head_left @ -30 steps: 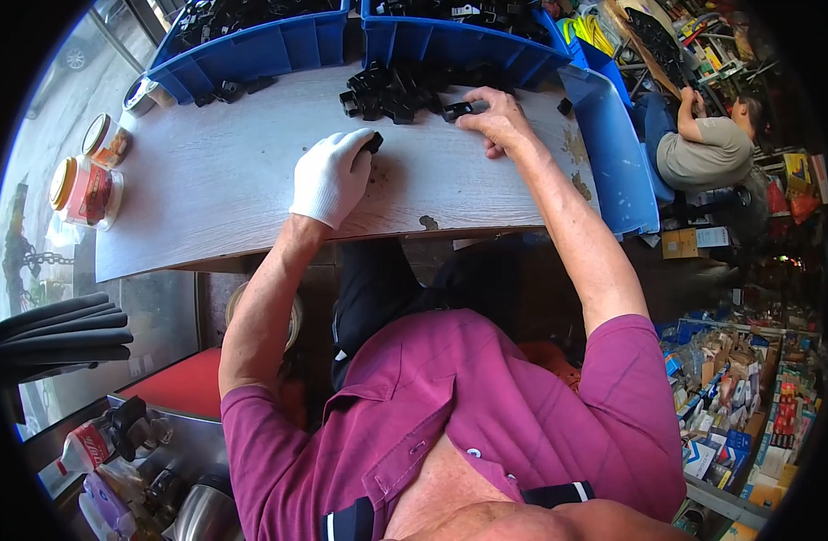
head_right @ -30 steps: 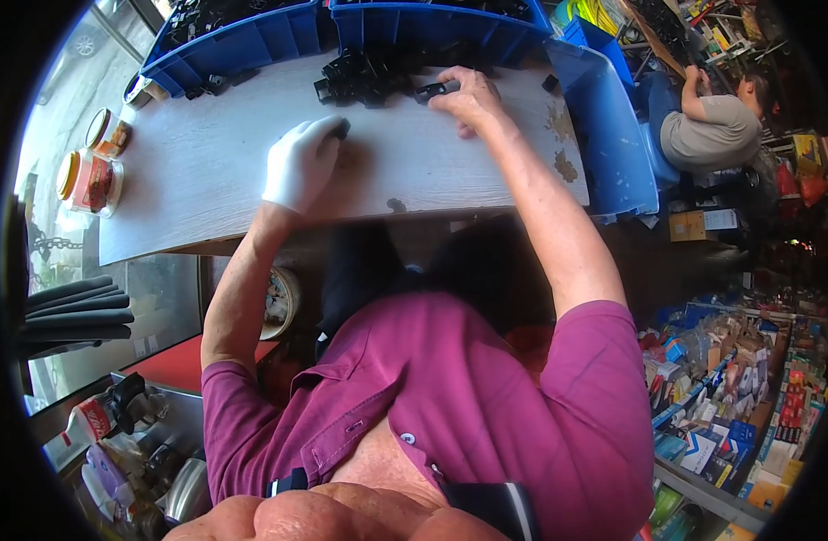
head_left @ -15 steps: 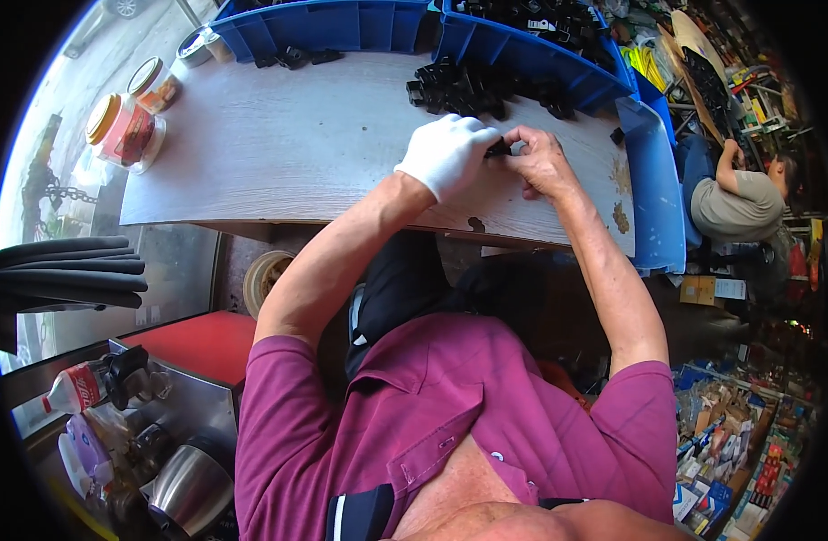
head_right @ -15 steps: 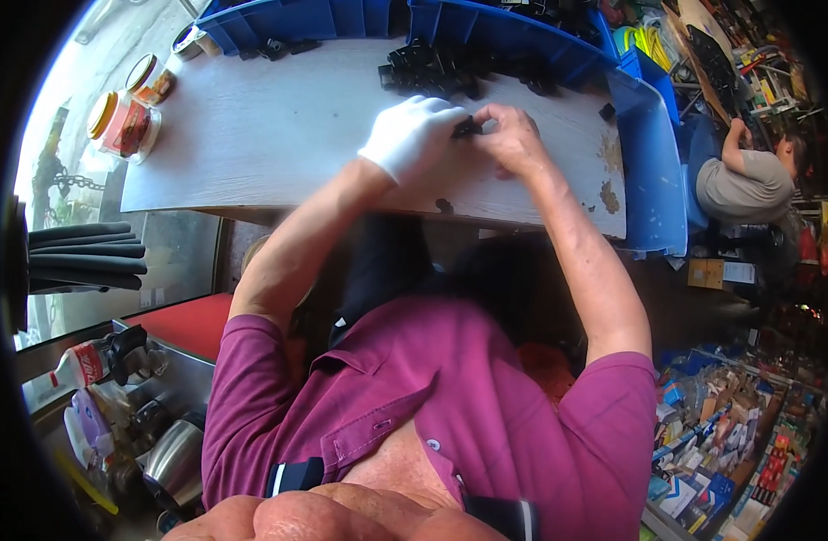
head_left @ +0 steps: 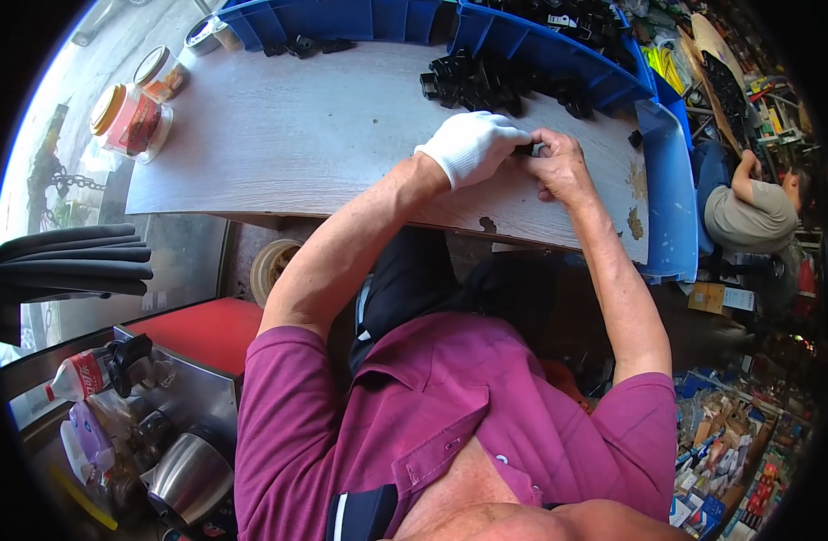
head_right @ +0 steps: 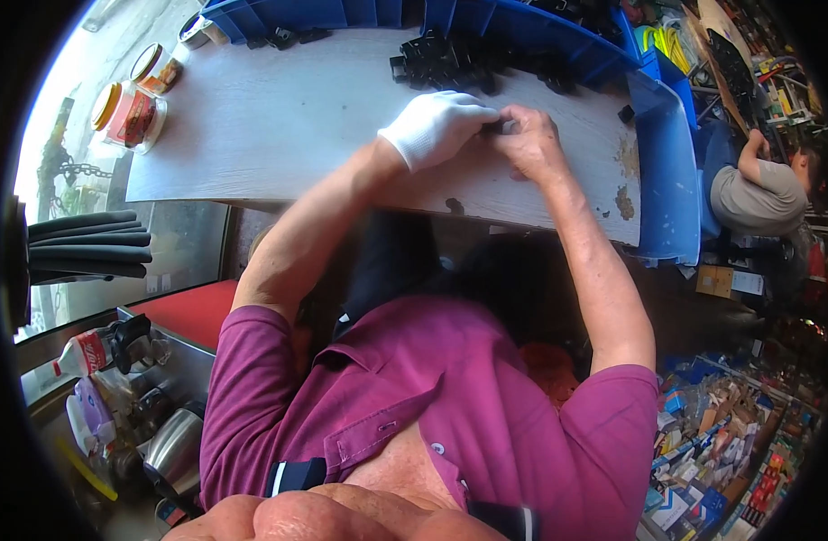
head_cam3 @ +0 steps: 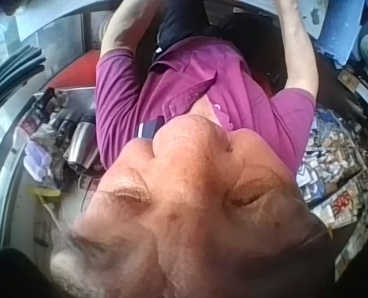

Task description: Assembling small black plastic hardware components at a workbench.

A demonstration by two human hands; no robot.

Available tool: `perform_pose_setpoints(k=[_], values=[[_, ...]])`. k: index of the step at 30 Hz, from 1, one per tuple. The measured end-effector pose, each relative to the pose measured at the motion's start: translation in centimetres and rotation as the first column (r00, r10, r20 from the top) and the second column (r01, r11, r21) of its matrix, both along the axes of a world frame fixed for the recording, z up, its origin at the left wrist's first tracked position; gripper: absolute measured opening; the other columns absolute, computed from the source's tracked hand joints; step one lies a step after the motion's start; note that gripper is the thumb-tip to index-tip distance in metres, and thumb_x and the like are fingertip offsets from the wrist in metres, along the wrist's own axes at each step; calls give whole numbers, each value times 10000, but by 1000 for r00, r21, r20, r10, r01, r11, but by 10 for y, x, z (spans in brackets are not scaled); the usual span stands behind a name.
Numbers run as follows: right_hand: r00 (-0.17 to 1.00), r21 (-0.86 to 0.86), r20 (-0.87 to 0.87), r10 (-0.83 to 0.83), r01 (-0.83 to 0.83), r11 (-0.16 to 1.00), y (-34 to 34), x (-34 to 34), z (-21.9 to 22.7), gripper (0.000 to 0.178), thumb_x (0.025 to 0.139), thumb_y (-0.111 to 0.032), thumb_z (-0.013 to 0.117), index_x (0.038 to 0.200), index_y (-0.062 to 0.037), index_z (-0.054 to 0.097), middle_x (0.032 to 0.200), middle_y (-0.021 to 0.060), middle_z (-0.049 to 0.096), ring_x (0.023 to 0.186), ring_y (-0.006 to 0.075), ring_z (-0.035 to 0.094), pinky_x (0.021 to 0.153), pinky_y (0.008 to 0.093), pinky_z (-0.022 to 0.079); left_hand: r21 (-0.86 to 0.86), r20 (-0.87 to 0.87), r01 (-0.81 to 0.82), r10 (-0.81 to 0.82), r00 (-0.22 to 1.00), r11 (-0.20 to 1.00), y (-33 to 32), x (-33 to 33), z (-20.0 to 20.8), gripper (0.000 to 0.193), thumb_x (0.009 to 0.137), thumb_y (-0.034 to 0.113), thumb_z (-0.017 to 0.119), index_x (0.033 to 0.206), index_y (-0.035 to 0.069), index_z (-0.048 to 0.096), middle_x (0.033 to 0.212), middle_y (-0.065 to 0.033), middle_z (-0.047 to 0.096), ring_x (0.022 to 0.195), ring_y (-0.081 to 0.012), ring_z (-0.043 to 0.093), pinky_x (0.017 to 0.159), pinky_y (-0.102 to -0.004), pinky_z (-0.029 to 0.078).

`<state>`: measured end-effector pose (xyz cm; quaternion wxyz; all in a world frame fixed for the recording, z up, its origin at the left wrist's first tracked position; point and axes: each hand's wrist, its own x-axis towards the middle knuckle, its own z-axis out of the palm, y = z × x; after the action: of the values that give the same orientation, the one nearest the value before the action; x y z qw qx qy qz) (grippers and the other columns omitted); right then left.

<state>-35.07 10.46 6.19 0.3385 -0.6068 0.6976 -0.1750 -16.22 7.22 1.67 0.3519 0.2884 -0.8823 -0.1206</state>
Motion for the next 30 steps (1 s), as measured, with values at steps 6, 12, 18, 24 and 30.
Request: perform_pose_setpoints(k=[6,12,18,24,30], values=[[1000,-6,-15,-14,14,1000,1,-1,-5,300,887,-206,777,1165,-116,708,866,105,711,722,197,683,544,302,578,-69,-36,20,-22,999,997,6,-1,-7,252,900,26,684,1138,61,760,1107,-154,747,986,-346,725,846,-410,601],[1000,-12,-16,-11,11,1000,3,3,-2,290,878,-130,763,1163,-119,714,867,103,704,719,199,671,549,303,567,-110,89,-69,78,993,992,21,3,-7,329,904,124,651,1228,116,708,1109,-103,720,1032,-320,690,887,-436,556],[1000,-81,-7,20,-21,996,5,2,-8,281,864,-92,750,1143,-105,723,748,40,626,619,139,584,479,273,491,-69,156,-101,111,982,992,32,4,-2,392,887,101,694,1278,90,659,1241,-138,686,1145,-356,658,977,-462,532],[996,-229,-22,87,-89,969,5,-7,-21,280,842,-60,723,1121,-82,728,639,-11,574,526,99,531,427,268,449,-63,198,-120,131,971,991,40,4,4,703,698,151,872,1350,98,615,1293,-150,663,1218,-375,620,1016,-471,513],[995,-124,-54,85,-91,988,3,-4,-12,248,866,-168,747,1110,-121,747,793,99,718,621,180,655,605,304,539,-225,102,-184,211,972,957,39,2,0,336,880,123,633,1208,141,703,1104,-50,732,1049,-290,682,887,-428,543]])
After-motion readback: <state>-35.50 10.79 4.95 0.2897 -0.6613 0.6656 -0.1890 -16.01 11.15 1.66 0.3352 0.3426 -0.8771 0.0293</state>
